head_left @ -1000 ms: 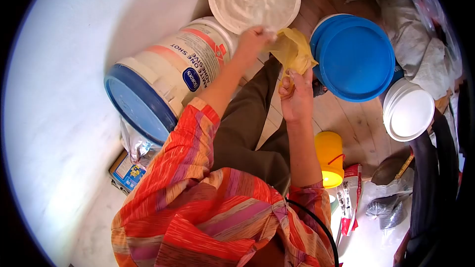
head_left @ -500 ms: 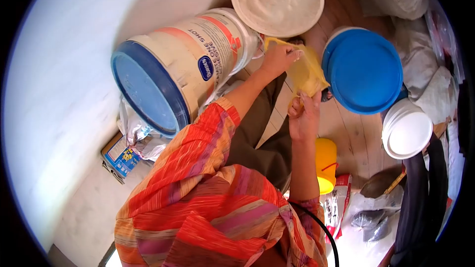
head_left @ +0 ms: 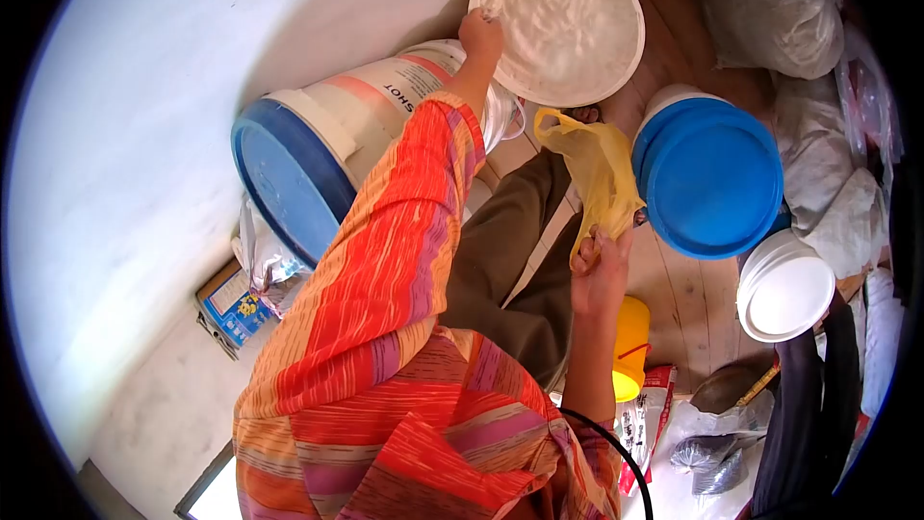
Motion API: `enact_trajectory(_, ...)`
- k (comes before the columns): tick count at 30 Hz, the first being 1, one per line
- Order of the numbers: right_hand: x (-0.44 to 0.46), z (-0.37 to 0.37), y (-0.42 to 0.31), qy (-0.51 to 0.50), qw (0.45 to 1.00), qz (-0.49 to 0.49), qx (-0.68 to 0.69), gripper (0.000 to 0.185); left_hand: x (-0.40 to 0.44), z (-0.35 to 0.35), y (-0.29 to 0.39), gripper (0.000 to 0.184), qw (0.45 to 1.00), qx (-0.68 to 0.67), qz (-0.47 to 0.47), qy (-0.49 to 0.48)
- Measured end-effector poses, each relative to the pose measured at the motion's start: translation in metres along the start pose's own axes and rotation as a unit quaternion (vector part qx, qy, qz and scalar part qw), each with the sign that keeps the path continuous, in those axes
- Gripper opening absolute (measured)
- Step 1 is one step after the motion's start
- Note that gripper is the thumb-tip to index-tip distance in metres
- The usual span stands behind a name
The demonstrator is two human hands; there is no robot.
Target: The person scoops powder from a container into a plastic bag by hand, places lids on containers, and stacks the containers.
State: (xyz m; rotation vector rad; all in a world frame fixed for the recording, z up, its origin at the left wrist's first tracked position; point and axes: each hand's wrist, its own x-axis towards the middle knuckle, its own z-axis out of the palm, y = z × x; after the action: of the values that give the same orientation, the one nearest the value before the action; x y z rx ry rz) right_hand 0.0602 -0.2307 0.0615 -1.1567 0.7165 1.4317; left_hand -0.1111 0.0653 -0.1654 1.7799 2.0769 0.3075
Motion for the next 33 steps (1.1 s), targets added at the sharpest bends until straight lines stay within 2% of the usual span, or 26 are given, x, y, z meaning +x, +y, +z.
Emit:
enact_trajectory(2, 0.004, -0.001, 0.005, -0.002, 1.000, -0.001, -0.001, 0.050, 0.011, -0.001, 0.000, 0.024, 0.999, 0.024, 0.026, -0.039)
enact_trajectory(5, 0.009, 0.005, 0.004, -0.001, 1.000, 0.010, -0.015, 0.050, 0.021, 0.018, -0.006, 0.028, 0.999, 0.035, 0.032, -0.025)
enact_trajectory(9, 0.012, 0.013, 0.005, 0.002, 1.000, 0.008, -0.021, 0.050, 0.021, 0.036, -0.005, 0.033, 0.998, 0.048, -0.002, -0.036)
enact_trajectory(12, 0.014, 0.021, 0.002, -0.005, 1.000, 0.015, -0.015, 0.049, 0.024, 0.040, -0.006, 0.029, 0.998, 0.063, 0.001, 0.022)
enact_trajectory(14, 0.016, 0.024, 0.003, -0.001, 0.999, 0.018, -0.030, 0.047, 0.025, 0.033, 0.001, 0.020, 0.999, 0.021, -0.013, -0.040)
enact_trajectory(15, 0.016, 0.026, 0.003, -0.001, 0.999, 0.020, -0.031, 0.047, 0.027, 0.032, -0.002, 0.020, 0.999, 0.023, -0.015, -0.040)
enact_trajectory(17, 0.018, 0.028, 0.002, -0.010, 0.999, 0.019, -0.029, 0.045, 0.032, 0.032, -0.005, 0.031, 0.997, 0.025, -0.009, -0.067)
enact_trajectory(18, 0.019, 0.028, 0.001, -0.010, 0.999, 0.019, -0.029, 0.045, 0.036, 0.034, -0.008, 0.031, 0.997, 0.024, -0.009, -0.067)
enact_trajectory(20, 0.019, 0.029, 0.001, -0.015, 0.999, 0.021, -0.025, 0.046, 0.041, 0.036, -0.013, 0.017, 0.990, -0.127, -0.043, -0.049)
enact_trajectory(24, 0.021, 0.028, -0.003, -0.004, 0.999, 0.022, -0.026, 0.046, 0.043, 0.021, -0.008, 0.017, 0.995, -0.083, -0.046, -0.038)
enact_trajectory(27, 0.023, 0.029, -0.004, -0.003, 0.999, 0.021, -0.026, 0.047, 0.050, 0.022, -0.019, 0.018, 0.990, -0.123, -0.032, -0.054)
enact_trajectory(30, 0.021, 0.033, -0.006, -0.002, 0.999, 0.023, -0.024, 0.047, 0.045, 0.011, -0.013, 0.020, 0.979, -0.168, -0.064, -0.100)
enact_trajectory(33, 0.023, 0.032, -0.004, -0.012, 0.999, 0.023, -0.022, 0.048, 0.040, 0.010, -0.020, 0.019, 0.983, -0.108, -0.024, -0.148)
